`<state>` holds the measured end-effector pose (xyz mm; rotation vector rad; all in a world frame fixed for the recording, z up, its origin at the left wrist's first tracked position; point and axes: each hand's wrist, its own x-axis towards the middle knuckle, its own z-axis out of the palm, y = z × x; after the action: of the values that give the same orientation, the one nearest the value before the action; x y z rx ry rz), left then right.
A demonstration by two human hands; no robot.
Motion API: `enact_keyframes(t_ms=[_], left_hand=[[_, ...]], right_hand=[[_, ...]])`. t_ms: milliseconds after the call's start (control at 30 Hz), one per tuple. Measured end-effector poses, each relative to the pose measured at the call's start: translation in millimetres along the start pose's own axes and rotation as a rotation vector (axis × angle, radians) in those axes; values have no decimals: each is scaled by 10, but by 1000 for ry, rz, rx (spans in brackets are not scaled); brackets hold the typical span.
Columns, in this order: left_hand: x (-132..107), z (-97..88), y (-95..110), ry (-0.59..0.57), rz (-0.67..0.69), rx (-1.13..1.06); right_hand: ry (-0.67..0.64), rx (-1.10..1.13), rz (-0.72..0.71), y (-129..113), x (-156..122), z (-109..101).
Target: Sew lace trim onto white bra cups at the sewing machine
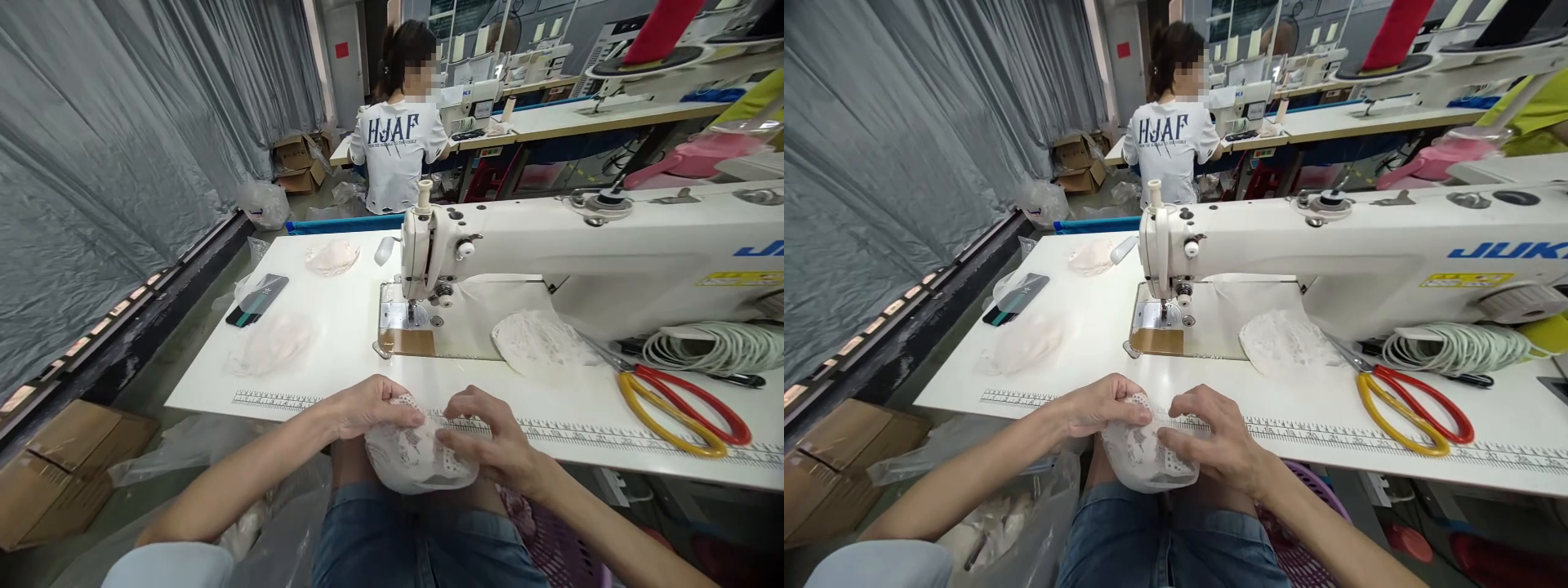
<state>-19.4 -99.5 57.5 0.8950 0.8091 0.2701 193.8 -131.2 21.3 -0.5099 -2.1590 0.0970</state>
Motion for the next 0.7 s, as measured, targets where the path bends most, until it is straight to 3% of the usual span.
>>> enact_keyframes(t_ms=[167,433,700], left_hand=[[38,-137,198,41,-16,164],[133,-480,499,213,149,478],[690,-647,729,422,440,1423]], right_hand=[[-33,-63,-26,40,98,-17],[-186,-121,-38,323,142,71],[-220,-333,-26,719,354,281]])
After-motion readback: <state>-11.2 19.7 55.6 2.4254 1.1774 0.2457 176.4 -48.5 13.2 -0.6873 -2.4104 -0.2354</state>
